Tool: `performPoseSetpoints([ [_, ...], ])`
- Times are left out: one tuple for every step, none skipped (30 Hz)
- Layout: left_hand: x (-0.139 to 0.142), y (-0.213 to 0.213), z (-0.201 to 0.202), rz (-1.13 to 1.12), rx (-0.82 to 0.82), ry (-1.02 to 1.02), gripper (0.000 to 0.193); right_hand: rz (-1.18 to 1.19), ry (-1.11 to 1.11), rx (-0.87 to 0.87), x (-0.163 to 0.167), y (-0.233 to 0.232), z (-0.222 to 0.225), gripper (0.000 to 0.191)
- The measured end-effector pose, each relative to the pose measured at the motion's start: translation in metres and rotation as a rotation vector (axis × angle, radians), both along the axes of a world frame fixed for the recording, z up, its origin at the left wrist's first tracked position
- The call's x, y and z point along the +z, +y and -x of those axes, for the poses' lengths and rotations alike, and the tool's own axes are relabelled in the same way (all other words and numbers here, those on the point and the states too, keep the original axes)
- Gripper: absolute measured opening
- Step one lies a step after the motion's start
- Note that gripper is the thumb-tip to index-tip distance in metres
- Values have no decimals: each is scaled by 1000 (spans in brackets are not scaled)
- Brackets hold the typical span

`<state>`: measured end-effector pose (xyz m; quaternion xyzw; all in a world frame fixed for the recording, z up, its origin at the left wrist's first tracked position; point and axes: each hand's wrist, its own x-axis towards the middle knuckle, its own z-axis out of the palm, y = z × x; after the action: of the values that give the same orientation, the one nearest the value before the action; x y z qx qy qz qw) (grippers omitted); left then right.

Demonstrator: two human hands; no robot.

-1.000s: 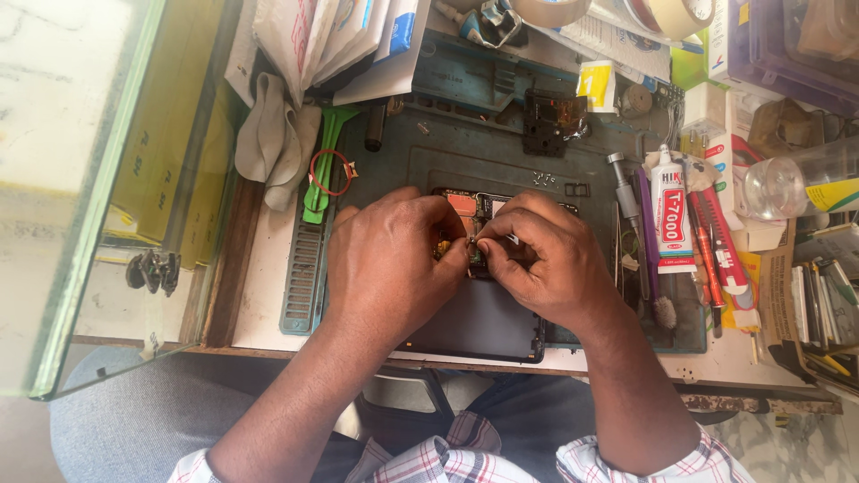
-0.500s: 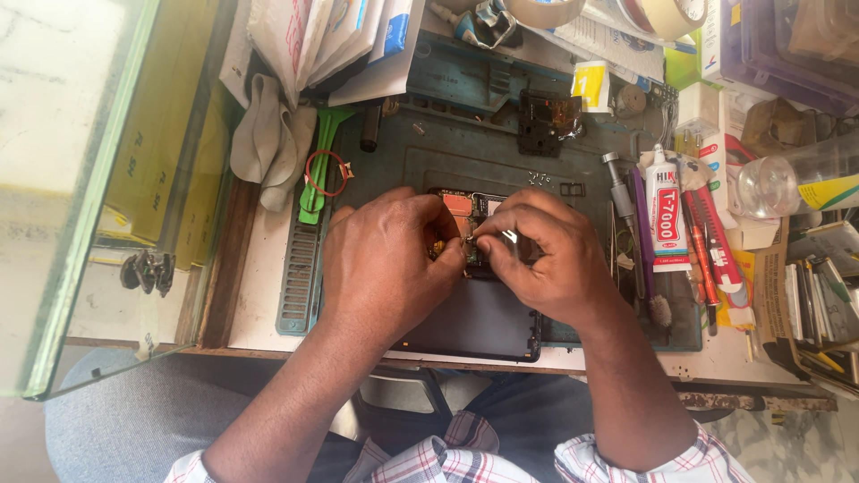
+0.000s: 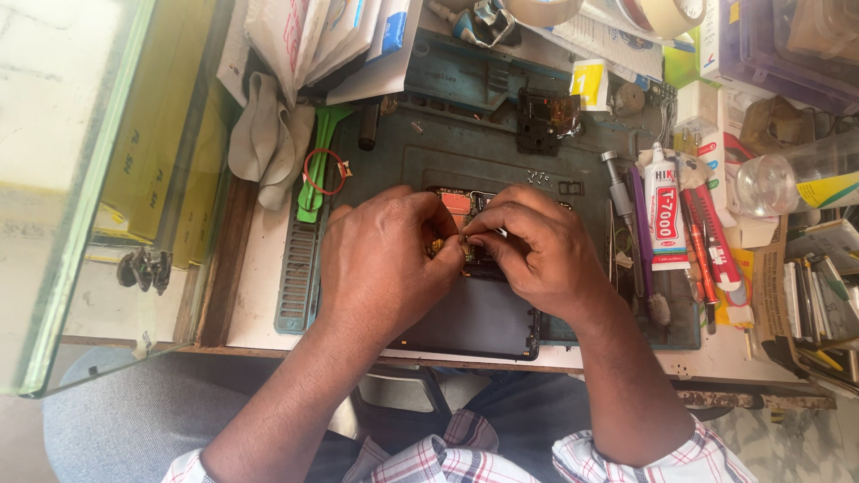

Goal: The person works on a disassembled smartphone motherboard, using a screwdriver to remove screws and tweezers to lift and reposition small components and connectors. The person handles the motherboard and internal parts directly with both hands throughout the clip.

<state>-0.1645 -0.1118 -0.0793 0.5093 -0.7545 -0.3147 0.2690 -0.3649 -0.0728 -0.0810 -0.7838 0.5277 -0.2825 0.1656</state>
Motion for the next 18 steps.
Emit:
performPoseSetpoints([
  [-1,0,0,-4,-2,-8,16,11,2,2,-1,1,0,15],
  [0,0,0,1,0,-2,16,24,3,6,-1,1,-1,15],
  [-1,0,0,7,2,4,16,3,-18,-6,-2,0,-1,14],
  [-1,0,0,12,3,10,16,-19,-39,-18,-2,-2,0,14],
  [-1,0,0,9,4,5,16,-40,-60,-31,-3,-2,0,14],
  [-1,0,0,5,4,0,16,-42,-57,-39,-3,-2,0,14],
  [0,0,0,2,5,-5,16,-44,-55,-47,-3,-2,0,14],
  [1,0,0,-7,0,24,16,-46,-52,-55,-2,-2,0,14],
  [1,-1,-2,-15,-3,53,16,-32,-61,-45,-3,-1,0,14],
  [2,-1,-3,-22,-8,82,17,-18,-69,-36,-3,-1,0,15],
  [4,-1,-4,-41,-10,97,17,-4,-76,-27,-2,0,1,15],
  [5,-2,-5,-59,-11,112,18,5,-85,-31,-2,1,1,15],
  [7,-3,-6,-77,-11,127,19,14,-94,-35,-1,3,2,15],
  [8,-4,-7,-109,-25,127,19,22,-104,-39,-1,4,2,16],
  [9,-5,-9,-141,-38,128,20,35,-121,-31,0,5,3,15],
  [11,-5,-10,-173,-51,128,20,49,-137,-23,0,6,5,15],
  [12,-5,-10,-184,-57,127,20,62,-153,-15,-1,7,6,16],
  [12,-4,-10,-196,-62,126,21,38,-204,-20,-1,8,7,15],
])
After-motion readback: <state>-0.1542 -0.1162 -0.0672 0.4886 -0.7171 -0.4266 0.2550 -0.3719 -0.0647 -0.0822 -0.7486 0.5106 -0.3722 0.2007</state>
